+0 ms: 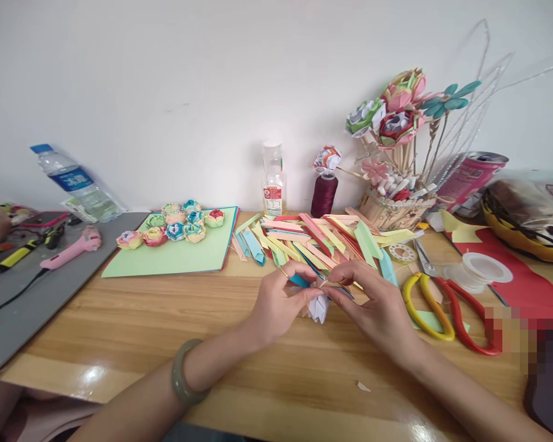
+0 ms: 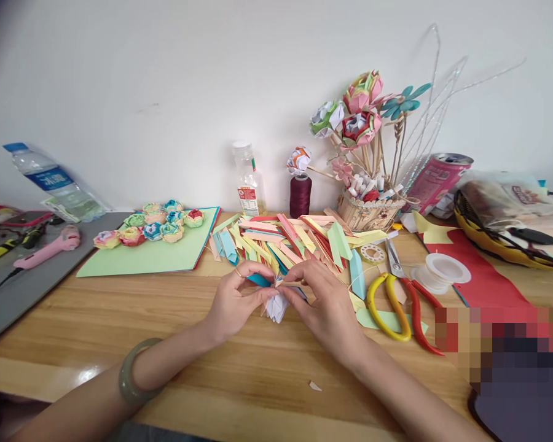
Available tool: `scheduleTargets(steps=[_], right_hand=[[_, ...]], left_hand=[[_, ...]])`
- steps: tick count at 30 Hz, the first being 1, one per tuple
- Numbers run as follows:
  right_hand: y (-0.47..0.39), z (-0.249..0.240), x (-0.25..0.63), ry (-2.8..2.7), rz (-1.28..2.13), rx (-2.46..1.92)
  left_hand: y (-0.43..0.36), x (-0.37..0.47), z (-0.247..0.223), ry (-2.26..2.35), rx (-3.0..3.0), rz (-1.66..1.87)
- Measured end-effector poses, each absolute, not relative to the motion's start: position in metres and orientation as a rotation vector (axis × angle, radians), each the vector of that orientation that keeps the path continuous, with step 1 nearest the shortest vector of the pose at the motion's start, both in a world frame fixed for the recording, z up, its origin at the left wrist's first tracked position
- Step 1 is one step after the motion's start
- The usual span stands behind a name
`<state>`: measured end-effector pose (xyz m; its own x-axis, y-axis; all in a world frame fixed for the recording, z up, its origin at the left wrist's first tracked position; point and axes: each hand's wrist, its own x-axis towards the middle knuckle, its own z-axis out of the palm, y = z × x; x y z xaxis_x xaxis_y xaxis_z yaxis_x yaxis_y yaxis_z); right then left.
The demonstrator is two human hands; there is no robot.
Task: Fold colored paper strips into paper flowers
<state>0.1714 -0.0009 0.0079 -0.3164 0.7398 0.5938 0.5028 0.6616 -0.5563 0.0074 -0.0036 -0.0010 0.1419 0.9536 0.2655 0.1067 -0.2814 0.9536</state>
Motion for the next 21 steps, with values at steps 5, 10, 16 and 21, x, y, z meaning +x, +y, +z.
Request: scheduleTargets(steps=[5,10,16,21], right_hand=[[0.0001,0.0092,0.1711,-1.982,0.376,-0.962],[0.0011,0.0084,0.171,-1.981,0.412,-0.953],[0.0016,0.0064,0.1721,-1.98,0.431,-0.962],[0.0013,0.0065,0.1724,-1.976,0.447,-0.966]], left_hand=[[-0.0032,0.0067,-0.0005,1.038,1.609,1.237],[-0.0025,0.0062,-0.0004,1.02,1.635,1.245],[-0.003,0.0057,-0.0009,1.008,1.645,1.242],[-0.0003,0.0051,-0.0013,0.984,1.705,1.282]])
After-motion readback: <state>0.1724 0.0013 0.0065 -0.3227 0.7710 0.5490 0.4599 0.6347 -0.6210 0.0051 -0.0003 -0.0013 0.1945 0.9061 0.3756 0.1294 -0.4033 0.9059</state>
